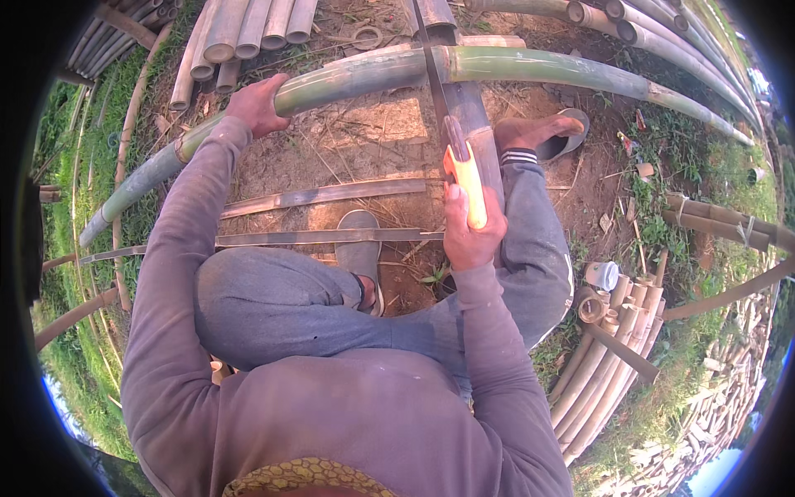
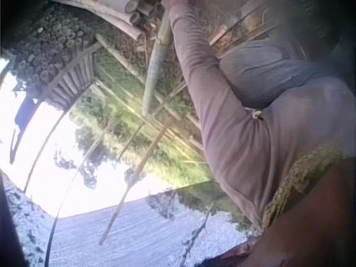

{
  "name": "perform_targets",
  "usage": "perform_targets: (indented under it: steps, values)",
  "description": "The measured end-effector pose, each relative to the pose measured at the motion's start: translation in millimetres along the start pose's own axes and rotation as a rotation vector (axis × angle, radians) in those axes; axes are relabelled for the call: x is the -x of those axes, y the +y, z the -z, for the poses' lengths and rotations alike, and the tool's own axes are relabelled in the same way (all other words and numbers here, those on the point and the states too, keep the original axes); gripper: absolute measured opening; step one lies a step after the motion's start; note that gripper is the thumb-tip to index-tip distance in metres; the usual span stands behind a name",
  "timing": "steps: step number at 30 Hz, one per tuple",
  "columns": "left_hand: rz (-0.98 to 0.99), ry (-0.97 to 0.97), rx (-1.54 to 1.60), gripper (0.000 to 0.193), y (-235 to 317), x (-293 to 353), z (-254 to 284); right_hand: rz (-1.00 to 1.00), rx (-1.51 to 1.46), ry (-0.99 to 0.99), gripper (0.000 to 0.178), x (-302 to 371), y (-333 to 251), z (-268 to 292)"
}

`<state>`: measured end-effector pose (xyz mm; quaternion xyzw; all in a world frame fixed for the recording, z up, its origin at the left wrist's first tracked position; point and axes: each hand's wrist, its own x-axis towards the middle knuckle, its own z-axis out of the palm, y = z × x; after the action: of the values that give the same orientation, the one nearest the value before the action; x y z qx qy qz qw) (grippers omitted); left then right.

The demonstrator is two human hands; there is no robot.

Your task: The person uses a hand saw to cut bamboo poles into shorter sections. They position each pole on a support, saw through it, and then move the cut pieces aside before repeating the process with another pole.

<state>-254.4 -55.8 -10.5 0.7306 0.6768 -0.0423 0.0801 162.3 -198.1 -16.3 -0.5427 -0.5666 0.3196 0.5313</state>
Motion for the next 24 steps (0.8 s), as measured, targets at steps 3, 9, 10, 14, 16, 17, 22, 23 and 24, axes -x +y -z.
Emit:
perform_targets:
  steps: [3,9,10,14,16,17,22,23,24]
  values:
    - [-0.013,0.015,0.02,0.075,10.2,8.5,-5.4,-0.02,-0.073,0.026,0.026,53.3,7.6,23.0]
    - [-0.012,0.084,0.01,0.072,14.9,-5.4,-10.8,0.012,-0.073,0.018,0.023,-76.1,3.2,-40.8]
    - [-0.008,0.089,-0.008,0.072,8.1,-7.5,-2.3,0.025,-0.055,0.025,0.023,-74.2,4.7,-46.5]
    - [-0.015,0.112,0.002,0.072,-0.7,-7.2,1.3,-0.058,-0.111,0.024,0.02,16.8,5.0,1.6]
    - [-0.008,0.061,0.003,0.075,12.1,9.4,-4.8,-0.093,0.026,-0.011,0.022,82.0,-3.1,48.6]
    - [-0.04,0.107,0.009,0.073,9.7,5.9,-7.8,-0.063,0.032,0.011,0.023,90.9,-2.1,51.7]
    - [-0.063,0.195,0.001,0.072,8.3,7.4,-31.7,0.041,0.116,-0.017,0.023,20.6,14.9,18.1]
    - [-0.05,0.159,-0.003,0.073,13.5,11.8,-28.8,-0.041,-0.009,0.003,0.022,-10.4,-0.7,2.9]
    - [-0.034,0.151,-0.023,0.073,10.5,5.6,-15.9,-0.027,-0.056,0.013,0.022,-29.3,-5.8,-14.2]
